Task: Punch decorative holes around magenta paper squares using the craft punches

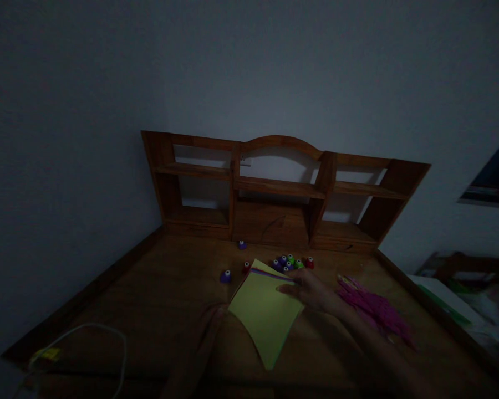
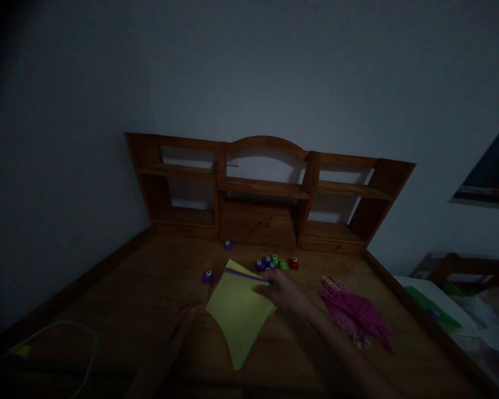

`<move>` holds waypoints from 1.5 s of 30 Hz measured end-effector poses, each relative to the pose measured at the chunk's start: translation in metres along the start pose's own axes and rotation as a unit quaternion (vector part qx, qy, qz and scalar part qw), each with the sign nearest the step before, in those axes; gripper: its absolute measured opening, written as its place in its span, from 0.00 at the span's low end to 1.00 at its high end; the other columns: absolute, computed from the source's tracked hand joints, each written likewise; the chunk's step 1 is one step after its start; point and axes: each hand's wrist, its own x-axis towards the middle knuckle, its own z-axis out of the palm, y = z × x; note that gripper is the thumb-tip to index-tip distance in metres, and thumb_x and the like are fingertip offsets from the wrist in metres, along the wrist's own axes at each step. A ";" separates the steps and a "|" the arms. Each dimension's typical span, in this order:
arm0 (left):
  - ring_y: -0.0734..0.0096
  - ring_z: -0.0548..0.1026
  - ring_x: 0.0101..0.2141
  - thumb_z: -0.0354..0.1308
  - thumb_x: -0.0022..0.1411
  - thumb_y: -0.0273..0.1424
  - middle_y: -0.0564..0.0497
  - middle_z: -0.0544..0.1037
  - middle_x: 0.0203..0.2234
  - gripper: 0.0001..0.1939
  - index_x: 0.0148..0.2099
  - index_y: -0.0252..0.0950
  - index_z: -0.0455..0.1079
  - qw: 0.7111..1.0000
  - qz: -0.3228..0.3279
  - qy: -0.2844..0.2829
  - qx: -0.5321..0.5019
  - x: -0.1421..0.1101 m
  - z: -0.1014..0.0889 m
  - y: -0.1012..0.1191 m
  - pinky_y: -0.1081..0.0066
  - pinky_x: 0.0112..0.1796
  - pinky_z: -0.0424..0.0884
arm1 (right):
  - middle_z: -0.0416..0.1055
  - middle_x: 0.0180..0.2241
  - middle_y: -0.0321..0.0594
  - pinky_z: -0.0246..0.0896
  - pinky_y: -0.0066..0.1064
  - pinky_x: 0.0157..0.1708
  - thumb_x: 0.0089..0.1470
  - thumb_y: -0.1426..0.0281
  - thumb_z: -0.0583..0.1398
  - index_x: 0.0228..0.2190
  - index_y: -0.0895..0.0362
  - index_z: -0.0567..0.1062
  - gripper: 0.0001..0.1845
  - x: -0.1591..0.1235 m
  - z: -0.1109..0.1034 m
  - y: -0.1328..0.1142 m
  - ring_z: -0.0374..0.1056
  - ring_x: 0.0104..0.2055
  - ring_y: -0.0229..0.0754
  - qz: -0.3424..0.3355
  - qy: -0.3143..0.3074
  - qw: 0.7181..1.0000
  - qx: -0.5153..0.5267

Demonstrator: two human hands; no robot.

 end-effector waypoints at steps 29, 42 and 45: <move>0.59 0.70 0.49 0.58 0.60 0.29 0.47 0.72 0.48 0.12 0.46 0.39 0.72 0.936 0.237 -0.257 0.040 0.143 0.094 0.077 0.64 0.51 0.66 | 0.77 0.42 0.49 0.74 0.42 0.41 0.55 0.58 0.58 0.37 0.52 0.81 0.16 -0.142 -0.066 0.123 0.74 0.44 0.57 0.175 0.213 0.959 -0.062; 0.59 0.72 0.44 0.60 0.57 0.30 0.46 0.75 0.39 0.09 0.42 0.36 0.73 0.942 0.177 -0.204 0.197 0.237 0.093 0.035 0.60 0.49 0.62 | 0.78 0.39 0.50 0.75 0.43 0.38 0.54 0.54 0.57 0.33 0.53 0.81 0.19 -0.139 -0.069 0.107 0.75 0.41 0.57 0.169 0.219 0.961 -0.020; 0.58 0.71 0.46 0.60 0.58 0.33 0.46 0.75 0.41 0.11 0.44 0.37 0.73 0.941 0.180 -0.203 0.200 0.239 0.096 0.025 0.59 0.50 0.61 | 0.78 0.40 0.50 0.75 0.43 0.39 0.54 0.56 0.58 0.34 0.54 0.81 0.18 -0.143 -0.066 0.118 0.75 0.42 0.56 0.186 0.226 0.955 -0.038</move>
